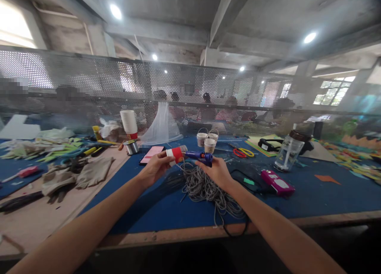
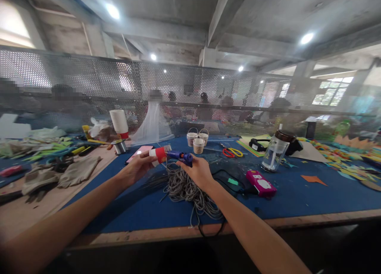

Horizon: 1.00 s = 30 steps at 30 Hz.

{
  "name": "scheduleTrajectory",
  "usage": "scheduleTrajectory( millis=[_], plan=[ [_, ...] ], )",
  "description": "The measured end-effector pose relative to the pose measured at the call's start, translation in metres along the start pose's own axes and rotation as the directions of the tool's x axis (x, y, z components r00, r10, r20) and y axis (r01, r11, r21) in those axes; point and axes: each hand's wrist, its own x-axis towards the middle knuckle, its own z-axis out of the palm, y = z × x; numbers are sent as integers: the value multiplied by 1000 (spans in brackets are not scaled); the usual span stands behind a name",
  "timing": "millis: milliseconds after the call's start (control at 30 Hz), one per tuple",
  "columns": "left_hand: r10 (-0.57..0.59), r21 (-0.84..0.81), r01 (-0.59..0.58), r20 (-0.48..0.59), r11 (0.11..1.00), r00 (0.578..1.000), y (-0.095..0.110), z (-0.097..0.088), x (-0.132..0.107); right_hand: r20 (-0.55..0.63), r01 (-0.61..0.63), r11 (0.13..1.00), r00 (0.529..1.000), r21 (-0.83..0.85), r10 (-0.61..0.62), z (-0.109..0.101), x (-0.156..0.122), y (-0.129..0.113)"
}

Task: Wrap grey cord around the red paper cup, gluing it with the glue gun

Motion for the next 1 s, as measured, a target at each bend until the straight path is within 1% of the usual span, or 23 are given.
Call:
scheduleTrajectory(
  millis=[100,233,467,633,1000],
  plan=[
    [0,-7,0,3,1000,1000,1,2,-1,-19,43,997,999,-65,-45,2,0,2],
    [-6,-7,6,-8,1000,1000,1,2,-1,-28,49,992,998,-118,-53,1,-1,1],
    [-2,-3,2,6,1000,1000,1,2,-2,-14,56,990,998,-132,-58,-1,-1,-1],
    [-6,0,6,-5,1000,1000,2,2,-2,10,65,990,998,-125,-64,-1,-1,0],
    [-5,8,5,10,1000,1000,-2,-3,1,20,64,987,998,-147,-61,-4,-2,-2]
  ],
)
